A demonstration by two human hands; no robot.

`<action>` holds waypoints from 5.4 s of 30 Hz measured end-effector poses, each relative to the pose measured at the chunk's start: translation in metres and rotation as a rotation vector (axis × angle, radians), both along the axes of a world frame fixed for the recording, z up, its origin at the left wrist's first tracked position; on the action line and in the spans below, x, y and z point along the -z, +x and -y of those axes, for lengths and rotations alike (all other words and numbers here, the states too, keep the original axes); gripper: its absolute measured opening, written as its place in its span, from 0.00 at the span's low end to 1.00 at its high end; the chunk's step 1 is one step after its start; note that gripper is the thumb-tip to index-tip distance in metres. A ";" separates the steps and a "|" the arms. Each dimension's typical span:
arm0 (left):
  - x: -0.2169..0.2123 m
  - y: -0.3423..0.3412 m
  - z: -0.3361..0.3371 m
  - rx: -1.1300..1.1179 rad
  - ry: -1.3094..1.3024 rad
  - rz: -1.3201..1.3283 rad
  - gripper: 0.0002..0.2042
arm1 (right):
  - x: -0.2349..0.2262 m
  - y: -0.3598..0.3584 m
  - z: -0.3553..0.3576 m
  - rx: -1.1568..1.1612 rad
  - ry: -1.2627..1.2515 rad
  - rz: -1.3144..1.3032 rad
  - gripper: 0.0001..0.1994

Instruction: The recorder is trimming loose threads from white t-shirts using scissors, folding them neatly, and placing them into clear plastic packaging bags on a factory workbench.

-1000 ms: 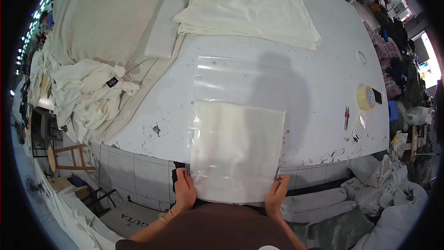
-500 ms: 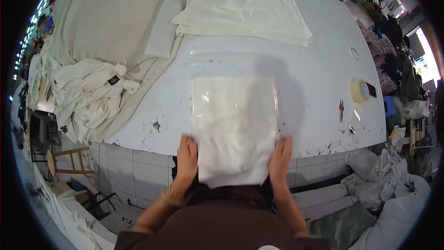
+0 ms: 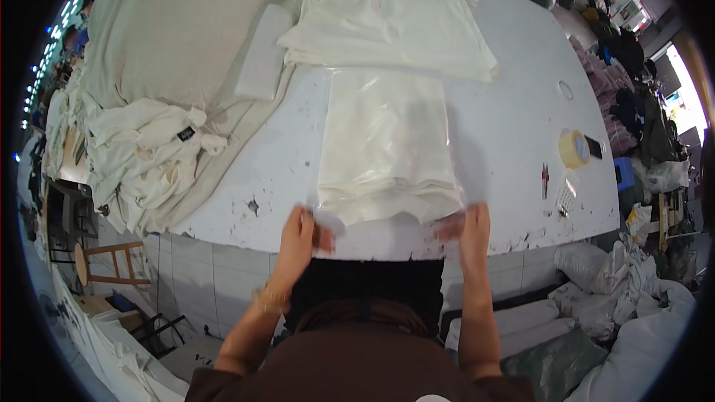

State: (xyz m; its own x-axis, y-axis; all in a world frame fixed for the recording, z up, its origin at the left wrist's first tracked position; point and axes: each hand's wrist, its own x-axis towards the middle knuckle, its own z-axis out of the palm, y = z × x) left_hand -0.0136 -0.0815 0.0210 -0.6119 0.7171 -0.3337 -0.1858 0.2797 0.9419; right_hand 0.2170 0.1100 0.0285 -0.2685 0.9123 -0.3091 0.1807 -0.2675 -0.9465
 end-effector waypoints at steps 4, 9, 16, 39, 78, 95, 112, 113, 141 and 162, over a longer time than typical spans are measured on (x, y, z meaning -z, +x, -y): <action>0.010 0.024 0.054 0.023 -0.098 0.276 0.13 | 0.002 0.036 0.051 -0.023 -0.144 -0.062 0.10; -0.010 0.009 0.015 0.038 0.080 0.219 0.12 | 0.012 0.011 0.010 0.012 -0.001 -0.240 0.09; 0.003 0.024 0.050 0.179 -0.129 0.202 0.09 | 0.025 0.043 0.035 0.058 -0.035 -0.072 0.07; -0.015 0.033 -0.093 0.602 0.115 -1.253 0.28 | 0.014 -0.059 -0.099 -0.321 0.399 0.484 0.12; 0.022 -0.012 -0.015 0.047 0.034 0.020 0.25 | -0.056 -0.075 0.008 -0.715 0.198 -0.053 0.12; 0.014 -0.043 -0.083 -0.060 0.096 -0.370 0.15 | 0.020 -0.009 -0.072 -0.048 0.573 0.558 0.07; 0.010 0.059 -0.089 0.609 0.191 -1.244 0.19 | -0.007 0.007 0.016 -0.369 0.339 0.304 0.06; 0.021 0.059 -0.092 0.590 0.178 -1.301 0.16 | -0.007 0.009 0.022 -0.530 0.223 0.297 0.07; 0.020 0.136 -0.133 0.279 0.201 0.949 0.09 | 0.004 0.014 -0.023 -0.256 -0.083 -0.267 0.06; 0.009 -0.030 -0.009 -0.140 -0.232 -0.128 0.20 | 0.030 0.136 -0.123 0.368 0.720 0.697 0.04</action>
State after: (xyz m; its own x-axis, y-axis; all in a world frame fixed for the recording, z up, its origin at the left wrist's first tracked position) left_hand -0.0440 -0.0726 0.0121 -0.7470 0.5364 -0.3928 -0.1215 0.4707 0.8739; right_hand 0.3532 0.2325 -0.0020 0.0887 0.9304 0.3556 0.7653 0.1649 -0.6222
